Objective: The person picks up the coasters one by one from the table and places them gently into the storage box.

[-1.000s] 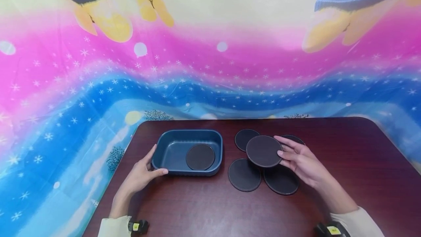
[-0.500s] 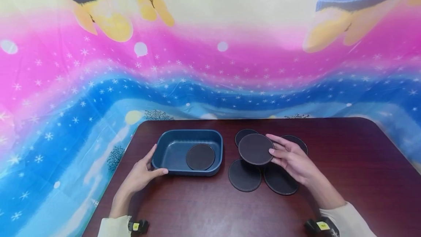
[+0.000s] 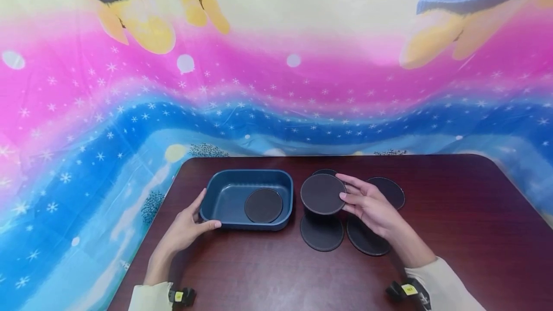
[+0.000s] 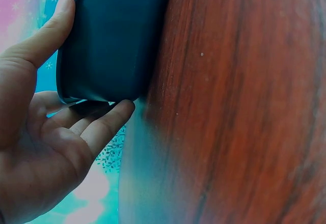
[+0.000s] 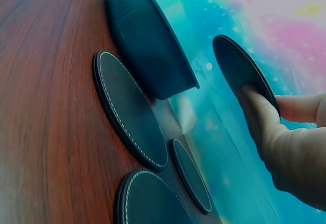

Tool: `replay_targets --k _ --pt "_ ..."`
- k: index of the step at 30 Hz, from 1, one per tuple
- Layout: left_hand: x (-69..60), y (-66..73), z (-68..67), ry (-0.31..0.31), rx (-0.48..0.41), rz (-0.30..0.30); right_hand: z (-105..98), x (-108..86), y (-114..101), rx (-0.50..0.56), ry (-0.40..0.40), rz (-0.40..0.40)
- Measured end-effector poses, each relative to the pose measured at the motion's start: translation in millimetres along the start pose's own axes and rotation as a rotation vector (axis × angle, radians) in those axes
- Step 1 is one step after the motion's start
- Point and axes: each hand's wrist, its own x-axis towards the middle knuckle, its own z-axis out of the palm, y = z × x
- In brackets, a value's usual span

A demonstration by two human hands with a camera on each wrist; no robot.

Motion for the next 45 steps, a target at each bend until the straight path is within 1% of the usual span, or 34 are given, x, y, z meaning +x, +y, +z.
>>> replay_targets --k 8,19,32,41,45 --pt "-1.4 -1.0 1.4 -0.002 -0.02 0.008 11.2 13.3 5.0 0.004 -0.009 0.01" --pt "-1.8 -1.3 2.4 0.001 -0.008 0.012 27.6 28.4 10.1 0.018 -0.024 0.038" --pt "-2.8 -0.8 1.0 0.003 -0.003 0.011 48.5 42.3 16.5 0.052 -0.056 0.048" --pt "0.2 0.0 -0.5 0.001 -0.009 0.009 61.7 54.4 20.8 0.084 -0.038 0.062" --pt "0.5 -0.9 -0.2 -0.001 -0.012 0.011 67.6 59.0 23.7 0.087 -0.045 0.061"
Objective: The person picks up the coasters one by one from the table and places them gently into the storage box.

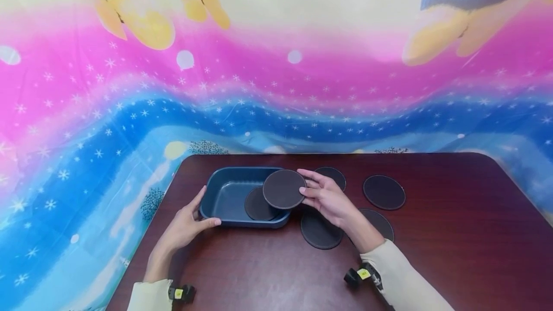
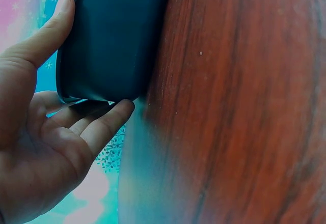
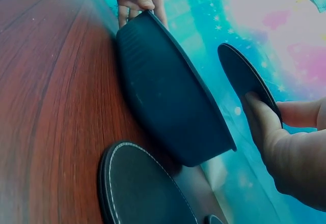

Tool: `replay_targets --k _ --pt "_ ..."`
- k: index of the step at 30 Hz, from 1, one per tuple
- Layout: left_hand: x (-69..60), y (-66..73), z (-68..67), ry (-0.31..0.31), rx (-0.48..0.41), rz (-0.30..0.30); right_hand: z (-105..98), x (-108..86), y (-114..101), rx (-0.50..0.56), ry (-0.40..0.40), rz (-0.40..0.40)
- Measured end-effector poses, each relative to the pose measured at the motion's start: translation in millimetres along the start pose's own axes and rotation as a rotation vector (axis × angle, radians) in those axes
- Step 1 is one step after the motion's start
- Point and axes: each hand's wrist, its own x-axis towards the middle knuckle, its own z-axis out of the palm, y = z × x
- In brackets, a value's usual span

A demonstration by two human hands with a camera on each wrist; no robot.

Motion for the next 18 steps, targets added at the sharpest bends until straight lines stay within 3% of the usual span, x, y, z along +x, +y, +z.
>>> replay_targets --k 10,18 --pt "0.1 -0.4 -0.7 -0.001 -0.01 0.008 13.0 13.0 6.1 -0.026 -0.01 0.026" --pt "-1.2 0.2 -0.3 0.004 0.003 0.005 21.7 20.9 9.3 -0.114 -0.007 0.058"
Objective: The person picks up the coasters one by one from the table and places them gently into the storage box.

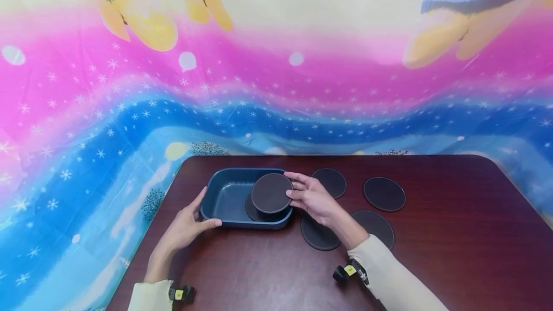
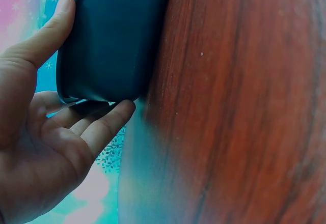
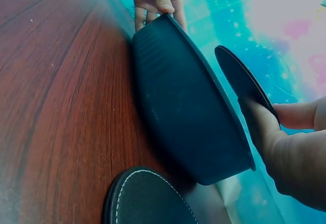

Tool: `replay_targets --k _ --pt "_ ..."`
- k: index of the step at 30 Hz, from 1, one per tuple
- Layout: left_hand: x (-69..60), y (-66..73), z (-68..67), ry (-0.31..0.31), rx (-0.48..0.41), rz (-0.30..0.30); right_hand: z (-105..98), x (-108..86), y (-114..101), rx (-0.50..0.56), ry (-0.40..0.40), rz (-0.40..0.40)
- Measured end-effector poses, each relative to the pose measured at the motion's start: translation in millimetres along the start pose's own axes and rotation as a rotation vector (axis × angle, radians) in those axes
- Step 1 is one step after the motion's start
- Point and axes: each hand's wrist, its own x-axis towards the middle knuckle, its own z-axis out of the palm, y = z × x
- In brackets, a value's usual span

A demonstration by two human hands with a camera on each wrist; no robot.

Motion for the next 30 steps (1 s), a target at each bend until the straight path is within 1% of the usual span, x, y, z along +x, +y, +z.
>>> replay_targets --k 9,13,20,30 --pt "-0.1 -1.1 0.9 0.008 0.008 0.005 7.3 8.0 -0.1 -0.075 -0.004 0.015" --pt "0.4 -1.0 0.8 0.009 0.008 0.003 10.8 12.1 0.5 -0.109 -0.012 0.01" --pt "-0.5 1.2 0.4 0.012 0.007 0.003 17.8 19.3 1.7 -0.169 0.005 0.021" --pt "-1.5 2.0 -0.4 0.009 0.0 -0.003 28.7 22.1 0.2 -0.209 0.011 0.021"
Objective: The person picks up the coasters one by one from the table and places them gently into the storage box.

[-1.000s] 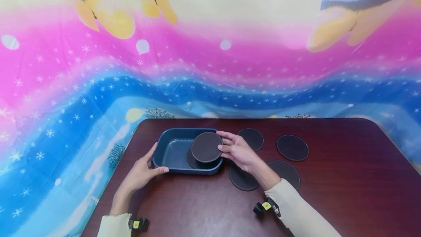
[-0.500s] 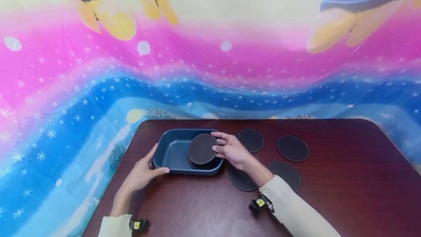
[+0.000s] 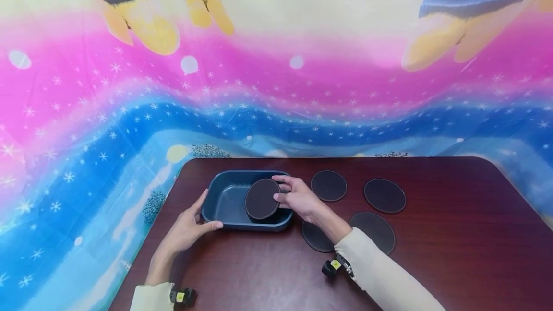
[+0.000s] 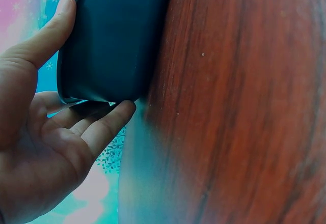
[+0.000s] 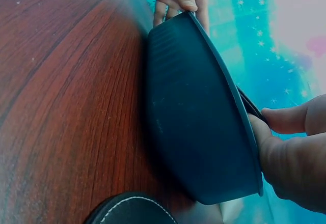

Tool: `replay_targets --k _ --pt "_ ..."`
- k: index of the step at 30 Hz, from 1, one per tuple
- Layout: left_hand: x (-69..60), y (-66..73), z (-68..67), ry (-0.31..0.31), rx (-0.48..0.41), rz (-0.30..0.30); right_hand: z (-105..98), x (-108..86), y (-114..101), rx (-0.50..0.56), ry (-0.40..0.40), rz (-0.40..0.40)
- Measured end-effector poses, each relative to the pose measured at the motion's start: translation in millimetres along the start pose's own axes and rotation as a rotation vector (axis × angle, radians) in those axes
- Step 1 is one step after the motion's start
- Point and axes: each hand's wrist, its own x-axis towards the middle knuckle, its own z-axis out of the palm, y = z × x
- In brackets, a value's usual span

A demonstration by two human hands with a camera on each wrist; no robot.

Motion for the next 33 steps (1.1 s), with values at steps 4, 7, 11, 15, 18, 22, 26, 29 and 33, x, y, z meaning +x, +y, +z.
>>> replay_targets --k 4,7,11,15,18,22,26,29,33 --pt "-0.2 0.2 -0.4 -0.004 -0.002 -0.003 2.5 2.6 0.9 -0.018 -0.002 0.003" --pt "-0.3 0.3 -0.5 -0.009 -0.01 -0.01 4.5 4.6 1.8 -0.029 0.0 0.006" --pt "-0.3 0.1 -0.9 -0.014 -0.022 -0.019 7.3 6.1 1.8 -0.068 0.004 -0.003" --pt "-0.3 -0.8 -1.5 -0.015 -0.028 -0.02 9.9 6.1 -0.1 -0.097 0.002 -0.006" --pt "0.0 -1.4 -1.6 -0.015 -0.026 -0.021 11.1 5.1 -2.6 -0.114 0.004 0.002" --pt "0.9 -1.4 -0.7 -0.016 -0.02 -0.021 11.2 1.2 -7.7 -0.24 0.027 0.002" --pt "1.9 -0.4 0.2 -0.018 -0.017 -0.019 8.3 -6.9 -14.0 -0.365 0.07 -0.039" --pt "1.9 0.0 0.4 -0.015 -0.014 -0.018 2.5 -14.4 -16.1 -0.36 0.08 -0.096" --pt "1.7 -0.3 0.0 -0.014 -0.017 -0.016 -12.6 -24.4 -14.3 -0.321 0.062 -0.169"
